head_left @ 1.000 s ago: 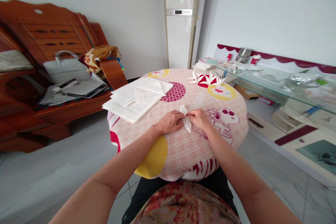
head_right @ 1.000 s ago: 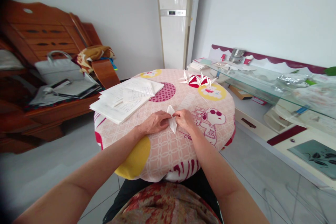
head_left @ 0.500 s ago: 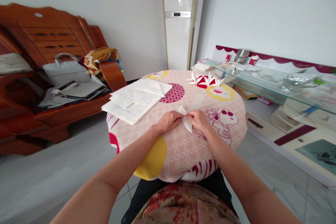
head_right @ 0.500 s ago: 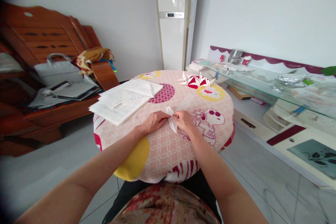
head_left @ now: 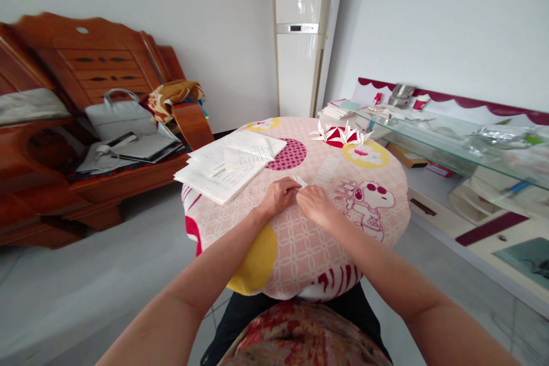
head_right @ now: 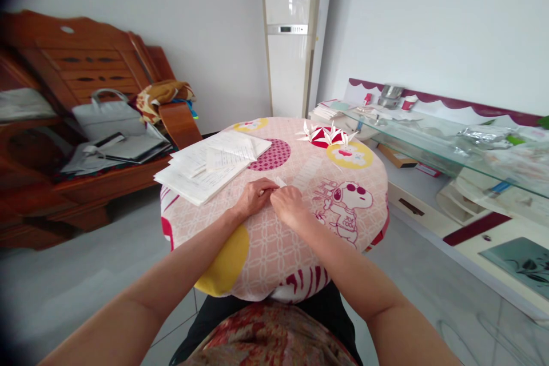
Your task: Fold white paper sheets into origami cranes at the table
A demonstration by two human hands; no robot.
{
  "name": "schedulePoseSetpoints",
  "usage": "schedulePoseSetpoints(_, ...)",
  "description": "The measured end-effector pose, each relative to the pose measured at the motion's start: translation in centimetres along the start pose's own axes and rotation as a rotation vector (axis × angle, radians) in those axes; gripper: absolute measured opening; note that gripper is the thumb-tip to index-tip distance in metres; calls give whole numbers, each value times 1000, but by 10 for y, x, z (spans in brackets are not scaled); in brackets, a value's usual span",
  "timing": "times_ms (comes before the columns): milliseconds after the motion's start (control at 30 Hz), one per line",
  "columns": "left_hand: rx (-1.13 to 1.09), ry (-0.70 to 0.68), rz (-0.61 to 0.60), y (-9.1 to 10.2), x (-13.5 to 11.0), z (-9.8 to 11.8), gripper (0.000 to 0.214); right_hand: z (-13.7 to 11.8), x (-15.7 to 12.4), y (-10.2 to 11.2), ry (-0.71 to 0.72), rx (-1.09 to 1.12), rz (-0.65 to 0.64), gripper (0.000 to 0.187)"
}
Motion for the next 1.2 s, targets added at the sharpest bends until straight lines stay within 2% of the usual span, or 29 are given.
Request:
schedulePoseSetpoints(133,41,73,135,14,-4,-11,31,3,3,-1,-23,3,5,32)
schedulePoseSetpoints(300,-26,218,263,26,-10,-24,26,35,5,3,-143,157,108,28)
schedulePoseSetpoints(367,-103,283,289,27,-12,-29,27,53,4,6,-232,309,175,28)
schedulePoseSetpoints(433,-164,336,367,33,-15,-35,33,67,3,4,-301,526,195,29)
schedulePoseSetpoints(533,-241,397,558,46,-23,-42,44,77,3,-12,-376,964,140,25)
schedulePoseSetpoints(567,-295,415,588,47,-24,-44,46,78,3,-19,-403,1126,117,23)
schedulePoseSetpoints(600,-379,432,579,43,-23,-45,49,78,3,-24,-424,1278,95,22)
schedulePoseSetpoints(667,-602,454,458,25,-18,-42,56,74,3,-33,-456,1505,65,22)
schedulePoseSetpoints(733,-782,459,301,6,-12,-32,64,69,4,-36,-477,1594,61,20)
schedulePoseSetpoints(800,-856,465,215,-5,-9,-24,68,66,5,-38,-490,1585,62,19)
schedulePoseSetpoints(1067,-851,530,308,-4,-13,-29,60,54,8,-50,-445,1587,18,22)
schedulePoseSetpoints(1133,-843,543,304,-4,-15,-31,62,54,7,-49,-429,1571,13,23)
schedulePoseSetpoints(1200,-828,553,293,-3,-15,-33,68,57,7,-41,-385,1544,65,27)
Point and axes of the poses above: each hand's wrist, its own x-axis towards the middle knuckle, its own y-axis out of the back of the hand, z = x × y, the point moved 9 cm from there along x, towards the middle knuckle, and after that the axes turned 11 degrees about -y, right-handed, at the moved point
